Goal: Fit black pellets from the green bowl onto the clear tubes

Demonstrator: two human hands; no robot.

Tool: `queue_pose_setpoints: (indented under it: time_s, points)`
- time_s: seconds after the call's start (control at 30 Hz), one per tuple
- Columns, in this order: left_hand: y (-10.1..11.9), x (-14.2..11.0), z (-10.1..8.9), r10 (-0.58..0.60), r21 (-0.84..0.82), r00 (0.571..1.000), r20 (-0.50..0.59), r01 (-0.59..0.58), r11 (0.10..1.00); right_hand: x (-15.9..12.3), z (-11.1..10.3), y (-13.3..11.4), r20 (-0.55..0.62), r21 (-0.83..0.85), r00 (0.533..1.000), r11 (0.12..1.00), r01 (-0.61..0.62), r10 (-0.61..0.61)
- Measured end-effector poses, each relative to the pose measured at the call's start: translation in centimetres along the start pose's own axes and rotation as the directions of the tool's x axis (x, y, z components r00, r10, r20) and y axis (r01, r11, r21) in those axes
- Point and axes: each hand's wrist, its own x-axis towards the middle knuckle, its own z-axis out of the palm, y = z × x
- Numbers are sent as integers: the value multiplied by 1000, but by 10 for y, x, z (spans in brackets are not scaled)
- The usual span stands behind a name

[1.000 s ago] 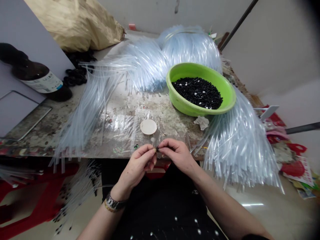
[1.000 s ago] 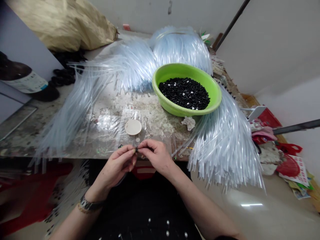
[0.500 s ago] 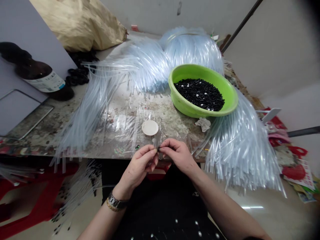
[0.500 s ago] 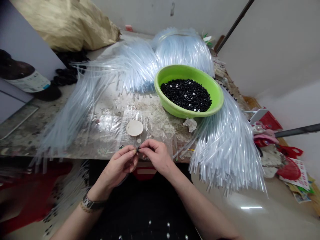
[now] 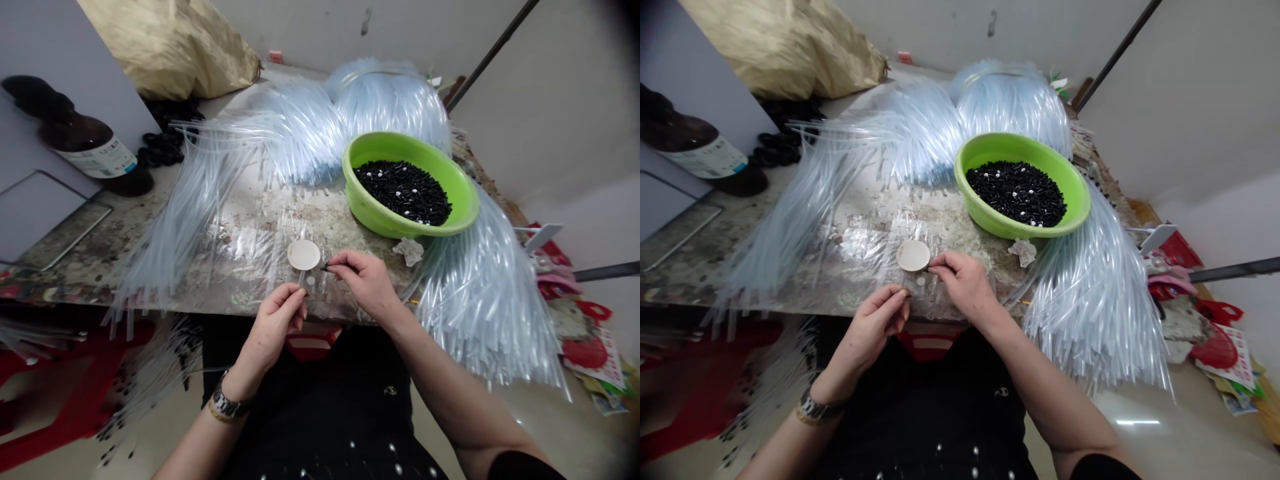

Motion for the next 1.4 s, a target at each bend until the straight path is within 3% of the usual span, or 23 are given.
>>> queue_pose_setpoints:
  time_s: [0.23,0.37,0.57,0.77,1.1,1.4]
  points:
    - [-1,1,-4,19,19,1000,-24,-18,1000,18,-6,-5,59,-202,989,968,146,-137]
    - [1,1,-3,25,-29,998,-53,-27,999,17,-4,-11,157,-169,982,976,135,-109]
    - [6,2,2,-27,-83,999,26,29,996,1,8,-21,229,-83,968,989,122,-100]
    - [5,3,2,-68,-159,997,46,75,984,-8,15,-18,189,-30,975,991,127,-120]
    - [1,1,4,-77,-228,991,105,100,969,-16,19,-13,154,99,987,994,-56,40]
    - [-1,0,5,-75,-217,991,115,99,971,-22,20,-10,92,109,996,994,1,-11]
